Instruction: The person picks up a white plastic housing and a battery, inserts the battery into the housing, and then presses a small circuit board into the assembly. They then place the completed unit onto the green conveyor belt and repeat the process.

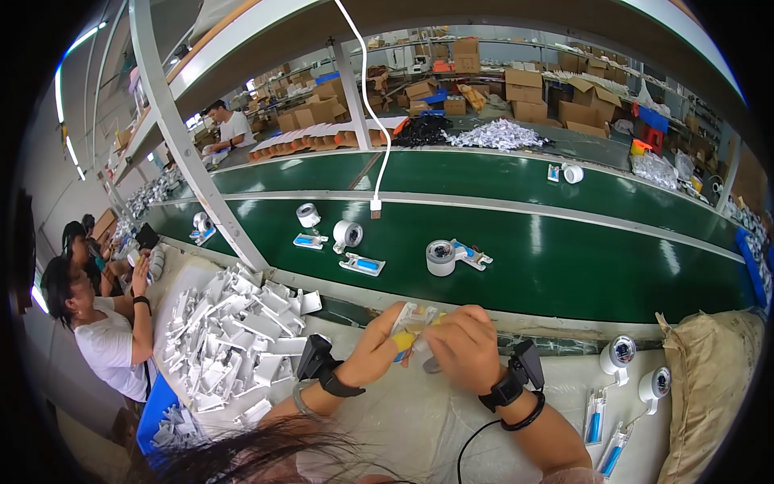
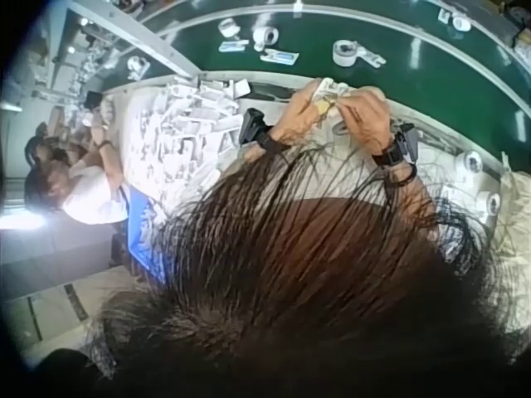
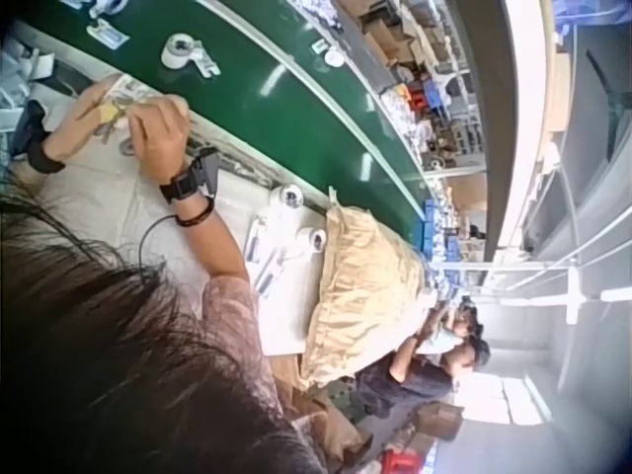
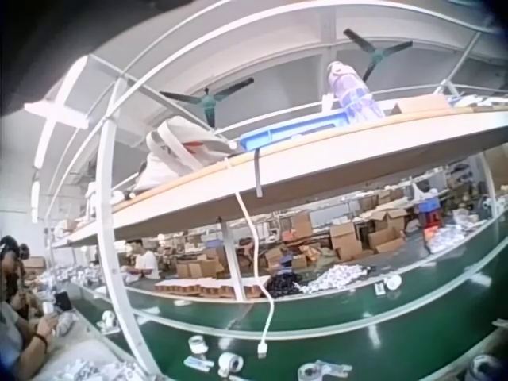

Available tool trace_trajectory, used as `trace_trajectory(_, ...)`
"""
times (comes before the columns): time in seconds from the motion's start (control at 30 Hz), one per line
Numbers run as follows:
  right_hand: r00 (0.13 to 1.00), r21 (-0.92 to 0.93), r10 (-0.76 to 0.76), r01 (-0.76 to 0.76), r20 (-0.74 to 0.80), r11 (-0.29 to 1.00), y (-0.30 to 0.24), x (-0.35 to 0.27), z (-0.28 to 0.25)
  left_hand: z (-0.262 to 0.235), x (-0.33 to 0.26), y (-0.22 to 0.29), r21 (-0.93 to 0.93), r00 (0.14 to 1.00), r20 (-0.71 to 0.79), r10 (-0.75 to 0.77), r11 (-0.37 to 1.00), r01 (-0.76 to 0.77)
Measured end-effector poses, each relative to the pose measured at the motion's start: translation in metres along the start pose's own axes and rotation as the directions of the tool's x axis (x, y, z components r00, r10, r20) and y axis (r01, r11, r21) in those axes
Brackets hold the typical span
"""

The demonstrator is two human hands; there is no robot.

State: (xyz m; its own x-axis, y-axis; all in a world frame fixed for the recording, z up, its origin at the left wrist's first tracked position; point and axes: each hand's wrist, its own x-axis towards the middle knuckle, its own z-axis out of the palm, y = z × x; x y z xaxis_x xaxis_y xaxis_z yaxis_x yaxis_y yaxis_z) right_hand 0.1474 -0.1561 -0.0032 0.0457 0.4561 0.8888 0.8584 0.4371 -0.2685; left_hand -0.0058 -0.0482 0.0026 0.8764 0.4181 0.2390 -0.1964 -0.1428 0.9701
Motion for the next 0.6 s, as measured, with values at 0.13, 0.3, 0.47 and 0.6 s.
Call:
trace_trajectory(0.13, 1.0, 0.005, -0.005, 0.005, 0.012, 1.0, -0.0005, 0.0004, -0.0002, 0.0008, 0.0001, -0.0044, -0.032, 1.0, -0.021, -0.001, 0.999, 0.0)
trace_trajectory(0.3, 1.0, 0.011, -0.002, 0.002, 0.013, 1.0, -0.0012, 0.0012, -0.0003, 0.0026, 0.0004, -0.0054, -0.036, 0.999, -0.037, -0.006, 0.999, 0.005)
trace_trajectory(0.47, 1.0, 0.024, 0.011, -0.011, 0.024, 1.0, -0.0001, 0.0, 0.0004, 0.0025, 0.001, -0.0056, -0.023, 1.0, -0.03, -0.003, 1.0, 0.002)
trace_trajectory(0.6, 1.0, 0.022, 0.013, -0.013, 0.019, 1.0, -0.0014, 0.0012, -0.0001, 0.0017, -0.0005, -0.0015, -0.009, 1.0, -0.003, -0.021, 1.0, 0.021)
